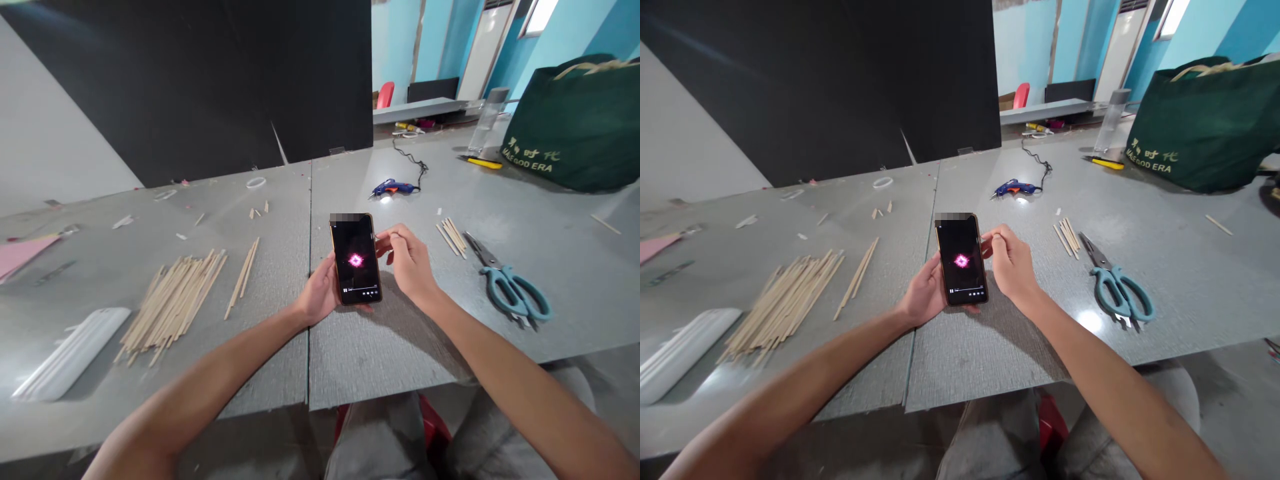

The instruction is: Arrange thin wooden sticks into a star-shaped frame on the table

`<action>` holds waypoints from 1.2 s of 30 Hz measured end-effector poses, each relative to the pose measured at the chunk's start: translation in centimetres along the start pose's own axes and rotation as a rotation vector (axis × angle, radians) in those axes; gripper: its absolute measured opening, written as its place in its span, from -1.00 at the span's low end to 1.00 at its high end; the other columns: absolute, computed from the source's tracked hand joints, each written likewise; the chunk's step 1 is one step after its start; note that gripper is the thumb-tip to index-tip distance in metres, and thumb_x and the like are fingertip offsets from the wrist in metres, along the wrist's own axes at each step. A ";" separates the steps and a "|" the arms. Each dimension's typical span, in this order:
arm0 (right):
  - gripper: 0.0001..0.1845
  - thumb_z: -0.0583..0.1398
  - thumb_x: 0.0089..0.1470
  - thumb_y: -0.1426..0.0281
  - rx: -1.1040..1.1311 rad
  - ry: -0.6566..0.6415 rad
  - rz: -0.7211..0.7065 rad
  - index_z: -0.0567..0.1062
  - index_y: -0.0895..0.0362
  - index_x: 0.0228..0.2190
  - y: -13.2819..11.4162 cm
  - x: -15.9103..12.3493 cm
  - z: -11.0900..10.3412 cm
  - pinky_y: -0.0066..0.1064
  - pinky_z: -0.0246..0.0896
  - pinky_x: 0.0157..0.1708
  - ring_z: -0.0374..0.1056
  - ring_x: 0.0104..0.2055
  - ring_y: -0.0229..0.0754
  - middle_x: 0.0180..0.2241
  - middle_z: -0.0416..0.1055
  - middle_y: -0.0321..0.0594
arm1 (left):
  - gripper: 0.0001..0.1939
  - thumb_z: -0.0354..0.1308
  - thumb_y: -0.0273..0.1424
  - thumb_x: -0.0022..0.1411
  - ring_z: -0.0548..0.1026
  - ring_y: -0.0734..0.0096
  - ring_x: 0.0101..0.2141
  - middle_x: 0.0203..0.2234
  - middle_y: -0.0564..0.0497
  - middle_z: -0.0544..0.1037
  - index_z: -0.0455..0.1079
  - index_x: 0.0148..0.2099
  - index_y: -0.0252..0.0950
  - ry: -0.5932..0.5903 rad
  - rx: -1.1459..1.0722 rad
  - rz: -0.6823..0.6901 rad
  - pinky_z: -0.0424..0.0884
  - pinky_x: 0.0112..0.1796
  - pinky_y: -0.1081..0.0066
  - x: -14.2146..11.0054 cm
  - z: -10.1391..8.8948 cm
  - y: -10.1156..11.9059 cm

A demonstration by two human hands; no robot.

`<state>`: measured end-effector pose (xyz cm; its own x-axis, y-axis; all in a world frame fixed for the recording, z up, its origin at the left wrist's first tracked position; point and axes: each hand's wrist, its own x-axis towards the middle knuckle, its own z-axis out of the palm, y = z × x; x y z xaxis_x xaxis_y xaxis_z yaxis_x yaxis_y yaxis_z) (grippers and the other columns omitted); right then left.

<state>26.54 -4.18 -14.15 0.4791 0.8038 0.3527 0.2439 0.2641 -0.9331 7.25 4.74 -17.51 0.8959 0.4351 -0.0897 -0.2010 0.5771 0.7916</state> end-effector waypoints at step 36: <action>-0.67 0.02 0.44 0.28 -0.051 -0.015 -0.021 0.56 0.03 -0.23 0.8 0.1 -0.2 -0.21 0.35 -0.23 0.53 -0.28 -0.10 -0.31 0.61 -0.19 | -0.31 -0.06 0.09 0.62 0.63 -0.27 0.11 0.28 -0.33 0.57 0.38 0.48 -0.24 -0.012 0.009 0.002 0.65 -0.03 -0.25 0.0 0.0 0.0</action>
<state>26.98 -3.98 -14.78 0.4610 0.8063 0.3708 0.2964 0.2539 -0.9207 7.28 4.76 -17.52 0.9004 0.4274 -0.0809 -0.1992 0.5703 0.7969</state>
